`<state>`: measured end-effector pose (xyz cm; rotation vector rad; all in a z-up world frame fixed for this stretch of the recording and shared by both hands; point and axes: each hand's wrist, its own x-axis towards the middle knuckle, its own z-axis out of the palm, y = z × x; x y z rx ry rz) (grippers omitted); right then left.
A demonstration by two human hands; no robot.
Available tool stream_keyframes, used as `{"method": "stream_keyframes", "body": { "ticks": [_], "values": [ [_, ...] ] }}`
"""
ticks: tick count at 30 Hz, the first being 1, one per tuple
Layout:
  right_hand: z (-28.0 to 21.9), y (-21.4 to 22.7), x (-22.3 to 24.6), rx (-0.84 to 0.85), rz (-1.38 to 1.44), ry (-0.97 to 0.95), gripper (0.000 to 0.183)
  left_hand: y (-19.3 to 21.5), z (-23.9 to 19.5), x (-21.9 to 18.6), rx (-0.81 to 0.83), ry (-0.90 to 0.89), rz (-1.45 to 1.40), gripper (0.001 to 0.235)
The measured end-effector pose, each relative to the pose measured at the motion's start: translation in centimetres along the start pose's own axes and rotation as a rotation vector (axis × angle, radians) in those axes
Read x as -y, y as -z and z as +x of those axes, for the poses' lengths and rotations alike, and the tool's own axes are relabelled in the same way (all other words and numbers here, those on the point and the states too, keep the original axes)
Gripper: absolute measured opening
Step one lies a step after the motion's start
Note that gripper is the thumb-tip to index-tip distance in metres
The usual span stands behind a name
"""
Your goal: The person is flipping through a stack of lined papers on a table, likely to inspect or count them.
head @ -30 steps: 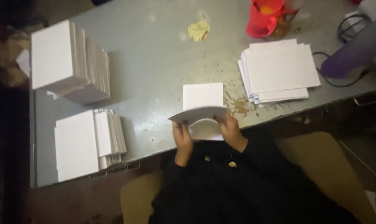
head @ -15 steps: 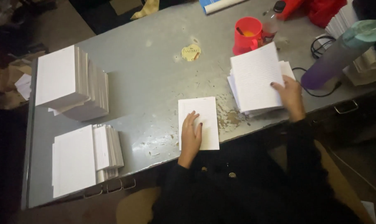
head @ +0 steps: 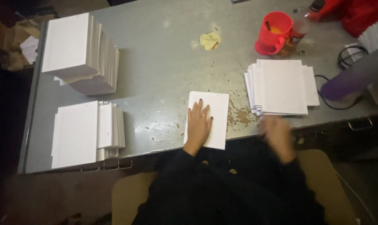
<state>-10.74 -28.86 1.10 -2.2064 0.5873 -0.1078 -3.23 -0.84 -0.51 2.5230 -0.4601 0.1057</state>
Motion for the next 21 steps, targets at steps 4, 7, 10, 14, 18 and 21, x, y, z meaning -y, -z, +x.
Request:
{"method": "stream_keyframes", "body": {
  "ticks": [4,7,10,14,18,21],
  "values": [
    [-6.0,-6.9,0.9,0.724,0.349,-0.303,0.058,-0.3,-1.9,-1.0,0.062,-0.036,-0.027,0.045],
    [-6.1,-9.6,0.1,0.532,0.311,-0.196,0.046,-0.3,-3.1,-1.7,0.096,-0.095,-0.063,0.043],
    [-5.9,-7.4,3.9,0.455,0.127,-0.112,0.038,0.4,-2.9,-1.7,0.091,-0.101,-0.15,0.035],
    [-4.0,-9.0,7.4,0.35,-0.054,0.086,0.043,-1.2,-2.4,0.1,-0.093,-0.177,-0.26,0.027],
    [-4.1,-10.3,11.2,0.23,0.077,0.417,0.077,-1.6,-0.7,1.4,-0.167,-0.193,-0.459,0.024],
    [-4.3,-12.4,11.2,0.074,0.047,0.608,0.07,-0.7,1.4,2.6,-0.188,-0.184,-0.54,0.021]
  ]
}}
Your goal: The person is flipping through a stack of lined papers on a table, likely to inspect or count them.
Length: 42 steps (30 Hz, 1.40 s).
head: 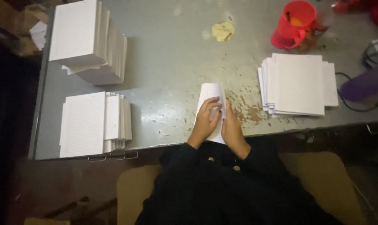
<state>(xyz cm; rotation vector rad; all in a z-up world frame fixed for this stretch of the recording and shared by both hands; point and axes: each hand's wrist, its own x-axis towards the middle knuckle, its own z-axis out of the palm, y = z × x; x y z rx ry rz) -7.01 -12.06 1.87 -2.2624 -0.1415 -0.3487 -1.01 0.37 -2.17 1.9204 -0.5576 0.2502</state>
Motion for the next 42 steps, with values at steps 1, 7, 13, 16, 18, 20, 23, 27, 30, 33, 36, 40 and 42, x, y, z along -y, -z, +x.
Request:
{"method": "stream_keyframes", "body": {
  "ticks": [1,7,13,16,18,20,23,27,30,33,36,40,42],
  "values": [
    [-1.0,-0.7,-0.3,-0.032,-0.047,0.04,0.069,0.1,-0.1,0.3,0.002,0.026,-0.06,0.02],
    [-1.2,-0.2,0.1,0.007,0.236,-0.072,0.065,0.7,0.1,-2.4,-0.042,0.149,-0.256,0.035],
    [-1.9,-4.4,-5.8,-0.041,0.85,-0.269,0.059,0.2,-0.2,-1.6,-0.038,0.14,-0.274,0.059],
    [-1.1,-2.9,-2.5,-0.043,0.906,-0.306,0.072,-0.6,-0.7,0.4,0.021,0.195,-0.255,0.047],
    [-0.4,-1.9,-2.4,-0.003,0.913,-0.347,0.08,1.2,0.4,-1.9,0.074,0.203,-0.177,0.04],
    [-0.1,-1.2,-2.6,0.042,0.914,-0.391,0.088,1.9,0.8,-3.1,0.122,0.216,-0.106,0.033],
    [-0.3,-1.4,-3.8,0.033,1.079,-0.45,0.095,1.9,0.5,-3.3,0.183,0.226,-0.012,0.032],
    [-0.6,-1.7,-4.5,-0.011,0.954,-0.452,0.084,2.0,0.8,-3.9,0.107,0.247,-0.117,0.021],
    [-0.2,-0.4,-3.7,-0.051,0.901,-0.442,0.079,2.1,1.0,-4.2,0.076,0.289,-0.135,0.022],
    [-0.3,1.2,-2.9,-0.029,0.778,-0.396,0.076,0.7,0.2,-2.6,0.002,0.344,-0.155,0.019],
    [-0.1,1.4,-1.5,-0.022,0.669,-0.335,0.07,-0.5,-0.2,-1.7,-0.013,0.366,-0.233,0.017],
    [0.8,1.0,-1.9,0.028,0.85,-0.144,0.068,0.2,1.3,-3.4,0.052,0.221,-0.283,0.037],
    [1.6,1.3,-2.1,0.063,0.886,-0.109,0.065,0.0,0.8,-2.6,0.084,0.231,-0.307,0.037]
  ]
}}
